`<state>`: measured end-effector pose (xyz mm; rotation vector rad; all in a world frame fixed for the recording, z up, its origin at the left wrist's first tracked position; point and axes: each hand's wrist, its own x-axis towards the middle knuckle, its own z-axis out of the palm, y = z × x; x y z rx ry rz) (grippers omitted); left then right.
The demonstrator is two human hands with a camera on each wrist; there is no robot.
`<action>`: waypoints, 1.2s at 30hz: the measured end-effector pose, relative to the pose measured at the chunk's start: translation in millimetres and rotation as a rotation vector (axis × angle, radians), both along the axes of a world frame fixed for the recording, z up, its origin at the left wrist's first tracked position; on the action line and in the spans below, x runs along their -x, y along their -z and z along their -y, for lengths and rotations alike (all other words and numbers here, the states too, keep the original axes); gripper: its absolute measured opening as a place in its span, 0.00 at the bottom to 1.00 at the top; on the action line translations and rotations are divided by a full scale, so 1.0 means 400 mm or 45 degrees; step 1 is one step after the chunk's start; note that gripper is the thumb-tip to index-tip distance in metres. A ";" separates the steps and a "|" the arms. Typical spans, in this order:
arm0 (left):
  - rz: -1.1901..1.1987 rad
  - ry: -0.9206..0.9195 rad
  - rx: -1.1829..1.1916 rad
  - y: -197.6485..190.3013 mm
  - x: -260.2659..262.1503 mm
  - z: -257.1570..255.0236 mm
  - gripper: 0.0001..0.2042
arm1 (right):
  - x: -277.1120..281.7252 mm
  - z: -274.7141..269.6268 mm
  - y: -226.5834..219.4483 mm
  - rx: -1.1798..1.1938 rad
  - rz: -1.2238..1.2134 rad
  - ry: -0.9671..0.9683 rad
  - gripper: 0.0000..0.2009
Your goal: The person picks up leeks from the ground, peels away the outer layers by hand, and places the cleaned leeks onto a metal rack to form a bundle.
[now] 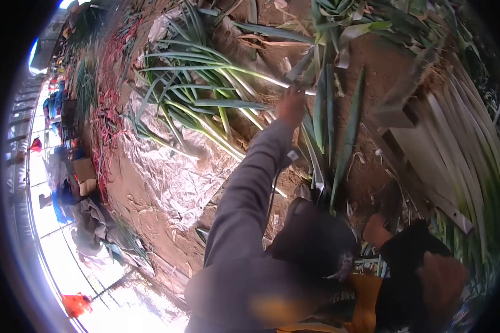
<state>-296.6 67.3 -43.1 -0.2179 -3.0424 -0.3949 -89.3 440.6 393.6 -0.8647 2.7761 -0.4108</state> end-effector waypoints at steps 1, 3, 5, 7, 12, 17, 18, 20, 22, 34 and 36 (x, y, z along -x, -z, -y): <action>-0.069 0.024 0.033 0.005 0.011 -0.016 0.22 | -0.005 -0.018 0.003 -0.078 0.113 0.023 0.28; -0.133 0.051 0.046 0.034 0.029 -0.033 0.21 | 0.039 0.011 0.006 -0.117 0.127 -0.003 0.26; -0.141 0.078 0.110 0.037 0.036 -0.036 0.20 | 0.060 0.033 0.010 -0.164 0.155 0.011 0.25; -0.209 0.155 0.158 0.023 0.036 -0.026 0.18 | 0.068 0.046 0.012 -0.210 0.204 0.011 0.25; -0.132 0.168 0.112 -0.091 -0.017 0.010 0.17 | 0.049 0.047 0.018 -0.286 0.287 0.101 0.25; -0.204 0.171 0.157 -0.226 -0.129 0.135 0.19 | 0.025 0.057 0.006 -0.363 0.307 0.125 0.22; -0.195 0.193 0.145 -0.256 -0.157 0.171 0.18 | 0.021 0.065 0.001 -0.336 0.323 0.127 0.22; -0.217 0.058 0.111 -0.300 -0.217 0.234 0.14 | -0.015 0.071 0.001 -0.369 0.298 0.194 0.24; -0.143 -0.169 -0.162 -0.340 -0.264 0.280 0.11 | -0.036 0.076 0.011 -0.415 0.271 0.273 0.26; -0.089 0.306 -0.067 -0.422 -0.287 0.198 0.21 | -0.042 0.093 0.003 -0.309 0.278 0.220 0.28; -0.104 0.328 0.070 -0.380 -0.280 0.244 0.20 | -0.045 0.079 0.008 -0.311 0.267 0.228 0.27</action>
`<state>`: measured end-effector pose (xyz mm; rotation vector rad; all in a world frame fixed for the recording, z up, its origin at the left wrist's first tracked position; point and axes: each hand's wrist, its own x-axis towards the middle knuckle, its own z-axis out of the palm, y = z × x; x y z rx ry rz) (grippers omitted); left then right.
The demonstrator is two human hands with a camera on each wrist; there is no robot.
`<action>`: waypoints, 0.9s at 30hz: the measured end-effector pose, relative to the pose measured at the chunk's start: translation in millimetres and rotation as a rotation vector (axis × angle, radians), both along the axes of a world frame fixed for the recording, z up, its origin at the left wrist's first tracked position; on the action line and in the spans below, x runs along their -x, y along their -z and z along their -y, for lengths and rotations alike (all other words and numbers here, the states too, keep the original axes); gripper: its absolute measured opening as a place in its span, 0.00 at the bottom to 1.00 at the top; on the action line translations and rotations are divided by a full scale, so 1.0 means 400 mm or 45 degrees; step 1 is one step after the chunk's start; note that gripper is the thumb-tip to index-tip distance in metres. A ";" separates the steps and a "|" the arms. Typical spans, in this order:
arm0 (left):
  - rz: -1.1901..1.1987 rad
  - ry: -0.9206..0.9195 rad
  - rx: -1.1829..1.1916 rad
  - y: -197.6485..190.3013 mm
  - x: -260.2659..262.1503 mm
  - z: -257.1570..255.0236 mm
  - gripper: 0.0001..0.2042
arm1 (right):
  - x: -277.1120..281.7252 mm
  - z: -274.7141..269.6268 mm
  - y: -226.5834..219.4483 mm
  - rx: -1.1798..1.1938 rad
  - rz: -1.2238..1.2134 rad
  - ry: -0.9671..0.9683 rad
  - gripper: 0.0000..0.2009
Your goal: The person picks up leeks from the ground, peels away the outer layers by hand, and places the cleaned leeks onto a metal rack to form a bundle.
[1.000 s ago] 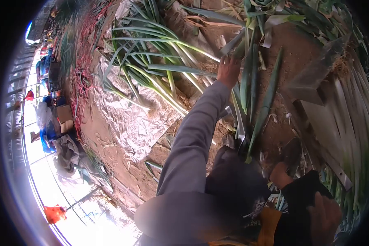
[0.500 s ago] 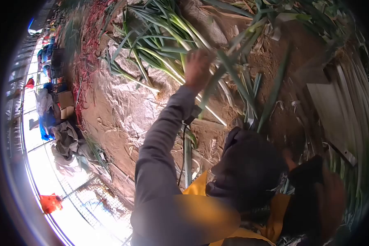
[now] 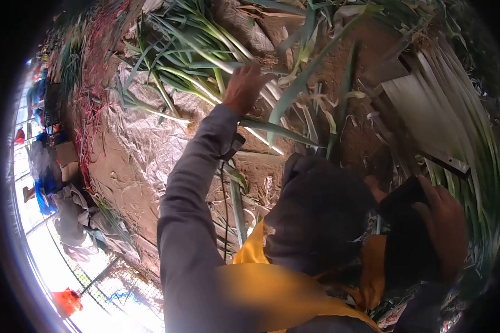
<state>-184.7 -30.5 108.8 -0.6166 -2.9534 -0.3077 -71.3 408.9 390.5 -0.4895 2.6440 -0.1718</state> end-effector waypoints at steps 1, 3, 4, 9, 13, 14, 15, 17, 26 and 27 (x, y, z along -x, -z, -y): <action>0.098 -0.012 0.090 -0.002 -0.008 0.018 0.19 | -0.003 -0.009 0.001 0.002 -0.002 0.000 0.27; 0.167 0.105 0.090 0.038 -0.028 0.095 0.16 | -0.011 -0.019 0.002 -0.005 -0.004 0.010 0.28; 0.225 0.114 0.102 0.068 -0.047 0.137 0.16 | -0.012 -0.019 0.006 -0.001 -0.002 0.000 0.28; 0.597 0.006 -0.072 0.103 -0.225 0.145 0.15 | -0.017 -0.035 0.012 0.017 0.021 -0.003 0.28; 0.379 0.136 0.069 0.116 -0.347 0.062 0.24 | -0.020 -0.042 0.016 -0.022 0.001 -0.051 0.29; 0.383 0.141 0.066 0.148 -0.362 0.059 0.24 | -0.018 -0.042 0.016 -0.026 0.006 -0.047 0.29; 0.387 0.101 0.080 0.160 -0.368 0.046 0.26 | -0.017 -0.039 0.016 0.001 0.003 -0.044 0.30; 0.398 0.070 0.109 0.178 -0.375 0.032 0.24 | -0.018 -0.042 0.013 0.024 0.001 -0.044 0.30; 0.374 0.104 0.139 0.243 -0.339 0.037 0.22 | -0.020 -0.037 0.007 0.037 -0.019 0.000 0.30; 0.371 0.106 0.141 0.248 -0.342 0.041 0.22 | -0.021 -0.036 0.006 0.042 -0.023 0.013 0.29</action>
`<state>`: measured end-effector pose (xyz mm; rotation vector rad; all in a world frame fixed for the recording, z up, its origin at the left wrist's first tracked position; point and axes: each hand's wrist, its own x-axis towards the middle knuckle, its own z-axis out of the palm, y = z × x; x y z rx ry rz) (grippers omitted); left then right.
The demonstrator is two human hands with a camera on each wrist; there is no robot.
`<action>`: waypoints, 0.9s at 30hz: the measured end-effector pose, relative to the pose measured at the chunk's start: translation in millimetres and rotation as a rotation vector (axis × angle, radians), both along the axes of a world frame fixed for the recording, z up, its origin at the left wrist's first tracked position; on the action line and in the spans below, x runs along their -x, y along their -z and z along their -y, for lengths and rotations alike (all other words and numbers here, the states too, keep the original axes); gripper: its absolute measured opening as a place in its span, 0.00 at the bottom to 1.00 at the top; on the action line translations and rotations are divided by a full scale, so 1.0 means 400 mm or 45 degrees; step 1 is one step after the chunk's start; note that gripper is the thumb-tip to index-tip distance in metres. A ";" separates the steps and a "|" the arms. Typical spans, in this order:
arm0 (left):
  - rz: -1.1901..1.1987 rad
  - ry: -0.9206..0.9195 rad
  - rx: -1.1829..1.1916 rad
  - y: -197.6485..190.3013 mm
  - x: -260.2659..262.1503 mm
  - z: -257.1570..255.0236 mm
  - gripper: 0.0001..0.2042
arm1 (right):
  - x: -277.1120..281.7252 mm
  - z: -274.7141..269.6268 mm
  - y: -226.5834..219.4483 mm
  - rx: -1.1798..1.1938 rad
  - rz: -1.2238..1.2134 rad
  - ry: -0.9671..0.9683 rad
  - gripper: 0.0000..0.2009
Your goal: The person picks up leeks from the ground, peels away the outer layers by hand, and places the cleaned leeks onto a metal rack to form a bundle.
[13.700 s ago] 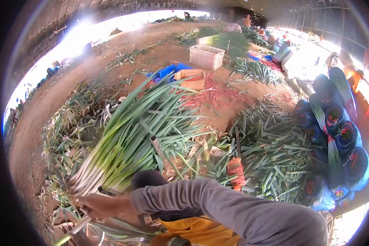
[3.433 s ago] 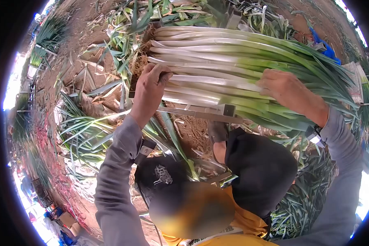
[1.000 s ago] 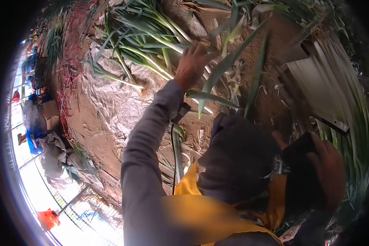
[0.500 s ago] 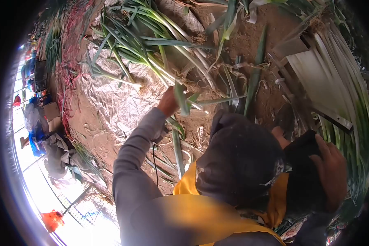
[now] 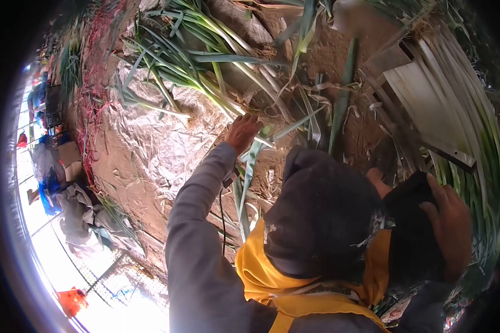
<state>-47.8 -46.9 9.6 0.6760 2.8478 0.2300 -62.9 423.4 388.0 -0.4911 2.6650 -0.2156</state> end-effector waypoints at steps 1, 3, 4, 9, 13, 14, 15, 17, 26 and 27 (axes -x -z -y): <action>-0.020 0.037 -0.048 -0.003 -0.001 0.002 0.20 | -0.001 0.000 -0.002 0.005 -0.004 0.012 0.29; -0.060 0.075 -0.093 -0.012 0.014 0.006 0.18 | 0.000 -0.002 -0.008 0.018 -0.031 -0.006 0.28; 0.005 0.014 -0.094 -0.047 0.028 -0.002 0.18 | -0.002 -0.004 -0.011 0.027 -0.044 -0.021 0.28; -0.203 -0.188 -0.266 -0.188 0.117 -0.020 0.16 | -0.006 -0.008 -0.030 0.060 -0.037 0.029 0.26; -0.594 -0.156 -0.637 -0.326 0.251 0.020 0.14 | -0.016 -0.020 -0.030 0.088 -0.076 0.008 0.24; -0.550 -0.304 -0.760 -0.431 0.264 0.004 0.13 | -0.023 -0.023 -0.031 0.100 -0.114 0.016 0.24; -0.681 -0.223 -0.768 -0.514 0.279 0.005 0.16 | -0.027 -0.024 -0.030 0.080 -0.111 0.002 0.24; -0.741 -0.400 -0.938 -0.609 0.305 0.020 0.22 | -0.026 -0.019 -0.038 0.089 -0.158 -0.015 0.24; -0.714 -0.327 -1.442 -1.168 0.264 -0.078 0.15 | 0.013 -0.009 -0.006 0.610 -0.362 -0.364 0.21; -0.728 -0.276 -1.542 -1.216 0.249 -0.110 0.16 | 0.029 0.005 -0.002 0.726 -0.436 -0.440 0.20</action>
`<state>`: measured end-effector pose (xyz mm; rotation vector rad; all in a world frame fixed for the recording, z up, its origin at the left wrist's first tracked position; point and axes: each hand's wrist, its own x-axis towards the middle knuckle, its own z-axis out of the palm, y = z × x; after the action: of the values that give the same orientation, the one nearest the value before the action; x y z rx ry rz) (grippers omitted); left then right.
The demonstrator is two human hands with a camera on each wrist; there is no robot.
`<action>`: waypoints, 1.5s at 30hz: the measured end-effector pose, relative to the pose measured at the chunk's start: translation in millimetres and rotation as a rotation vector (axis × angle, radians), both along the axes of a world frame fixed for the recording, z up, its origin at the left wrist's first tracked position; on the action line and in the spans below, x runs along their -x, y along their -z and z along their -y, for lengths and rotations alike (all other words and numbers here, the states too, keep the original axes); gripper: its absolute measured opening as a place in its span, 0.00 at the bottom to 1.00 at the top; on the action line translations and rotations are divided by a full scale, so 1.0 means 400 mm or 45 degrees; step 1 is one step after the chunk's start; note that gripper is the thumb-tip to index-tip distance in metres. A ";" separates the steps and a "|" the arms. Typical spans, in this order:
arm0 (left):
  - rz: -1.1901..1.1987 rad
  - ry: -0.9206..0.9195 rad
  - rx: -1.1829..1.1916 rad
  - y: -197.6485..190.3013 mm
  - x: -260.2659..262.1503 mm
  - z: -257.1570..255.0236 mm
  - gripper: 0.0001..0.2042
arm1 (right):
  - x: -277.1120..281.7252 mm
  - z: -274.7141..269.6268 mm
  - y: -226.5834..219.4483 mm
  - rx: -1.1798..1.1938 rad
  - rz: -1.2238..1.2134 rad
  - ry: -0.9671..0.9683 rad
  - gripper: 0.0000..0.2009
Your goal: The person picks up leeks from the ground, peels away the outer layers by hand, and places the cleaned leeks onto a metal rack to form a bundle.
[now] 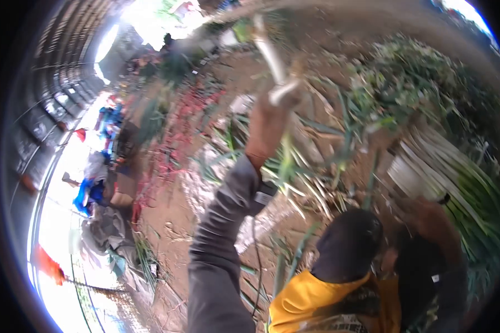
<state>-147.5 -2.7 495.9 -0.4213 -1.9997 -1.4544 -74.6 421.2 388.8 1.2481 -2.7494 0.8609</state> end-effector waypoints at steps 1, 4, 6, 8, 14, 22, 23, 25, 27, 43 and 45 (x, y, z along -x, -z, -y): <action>0.096 0.026 0.078 -0.062 -0.035 -0.020 0.19 | -0.017 0.038 -0.076 0.000 0.099 0.131 0.19; 0.090 0.083 0.112 -0.176 -0.085 -0.102 0.21 | -0.021 0.106 -0.166 0.094 0.190 0.231 0.17; 0.014 0.160 0.030 -0.212 -0.103 -0.159 0.20 | 0.004 0.168 -0.202 0.328 0.099 0.140 0.18; 0.017 0.264 0.097 -0.229 -0.113 -0.206 0.19 | 0.042 0.209 -0.194 0.517 0.070 0.013 0.20; 0.152 0.767 -0.567 -0.247 -0.069 -0.342 0.21 | 0.012 0.269 -0.265 0.756 0.022 0.106 0.23; 0.182 1.013 -0.808 -0.277 -0.051 -0.476 0.25 | 0.012 0.138 -0.241 0.908 -0.040 0.351 0.16; 0.200 1.075 -0.760 -0.278 -0.048 -0.478 0.27 | 0.014 0.125 -0.229 0.927 0.005 0.365 0.16; 0.221 1.178 -0.835 -0.258 -0.051 -0.493 0.25 | 0.022 0.100 -0.199 0.973 -0.003 0.298 0.18; 0.253 1.243 -0.861 -0.244 -0.038 -0.492 0.23 | 0.024 0.074 -0.177 0.877 0.072 0.239 0.19; 0.026 1.424 -0.757 -0.348 -0.122 -0.430 0.20 | -0.026 0.141 -0.024 0.836 0.570 -0.026 0.23; -0.043 1.566 -0.665 -0.376 -0.124 -0.401 0.23 | -0.040 0.148 -0.060 0.780 0.524 -0.061 0.24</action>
<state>-97.9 157.8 646.2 -1.5602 -1.1618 -2.5155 -58.4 361.9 412.8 1.0989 -2.3742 1.9566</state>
